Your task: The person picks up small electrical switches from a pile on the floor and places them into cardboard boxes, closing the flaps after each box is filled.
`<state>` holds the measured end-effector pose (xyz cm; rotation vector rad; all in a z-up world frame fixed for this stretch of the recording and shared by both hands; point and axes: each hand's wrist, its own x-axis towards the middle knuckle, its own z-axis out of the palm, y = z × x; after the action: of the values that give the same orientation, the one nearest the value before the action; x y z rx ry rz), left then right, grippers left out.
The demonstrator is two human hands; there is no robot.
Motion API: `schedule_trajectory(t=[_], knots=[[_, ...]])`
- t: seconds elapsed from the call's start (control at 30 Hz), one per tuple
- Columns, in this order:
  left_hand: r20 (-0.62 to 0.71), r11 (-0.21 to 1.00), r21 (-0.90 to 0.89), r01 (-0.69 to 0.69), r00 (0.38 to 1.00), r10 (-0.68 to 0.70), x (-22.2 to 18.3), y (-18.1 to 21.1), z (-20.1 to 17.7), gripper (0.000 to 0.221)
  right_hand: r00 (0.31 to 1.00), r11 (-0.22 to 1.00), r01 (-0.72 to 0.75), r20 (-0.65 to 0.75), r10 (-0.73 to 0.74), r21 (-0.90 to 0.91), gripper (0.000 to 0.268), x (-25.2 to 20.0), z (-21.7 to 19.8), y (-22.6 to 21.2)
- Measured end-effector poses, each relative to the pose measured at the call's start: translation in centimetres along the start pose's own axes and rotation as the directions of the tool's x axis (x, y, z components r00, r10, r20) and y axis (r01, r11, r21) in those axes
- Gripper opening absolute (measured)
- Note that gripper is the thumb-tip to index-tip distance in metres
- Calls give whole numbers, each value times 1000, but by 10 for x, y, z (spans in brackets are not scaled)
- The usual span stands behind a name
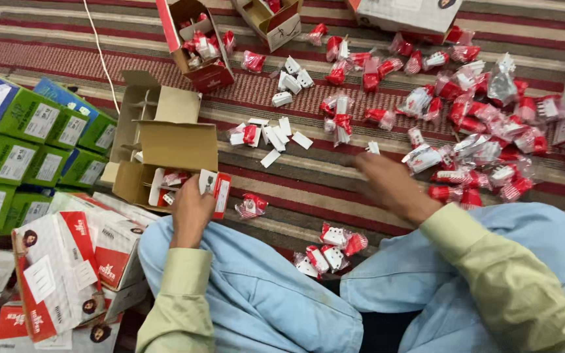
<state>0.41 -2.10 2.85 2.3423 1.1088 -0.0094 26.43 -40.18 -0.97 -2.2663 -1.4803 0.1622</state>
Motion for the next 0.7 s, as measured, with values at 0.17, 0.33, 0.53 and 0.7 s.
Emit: schedule_trajectory(t=[0.17, 0.33, 0.53, 0.7], knots=[[-20, 994, -50, -92, 996, 91, -8, 8, -8, 41, 984, 961, 179, -34, -175, 209, 52, 70, 90, -134], [34, 981, -137, -136, 989, 142, -12, 14, -3, 49, 905, 915, 393, -217, -367, 91, 66, 88, 229, -146], [88, 979, 201, 24, 995, -43, -11, 21, 2, 36, 839, 859, 511, -236, -490, 35, 39, 78, 145, -39], [-55, 878, 435, -199, 968, 247, -5, 9, 33, 45, 995, 996, 92, 28, -91, -11, 61, 33, 19, -8]])
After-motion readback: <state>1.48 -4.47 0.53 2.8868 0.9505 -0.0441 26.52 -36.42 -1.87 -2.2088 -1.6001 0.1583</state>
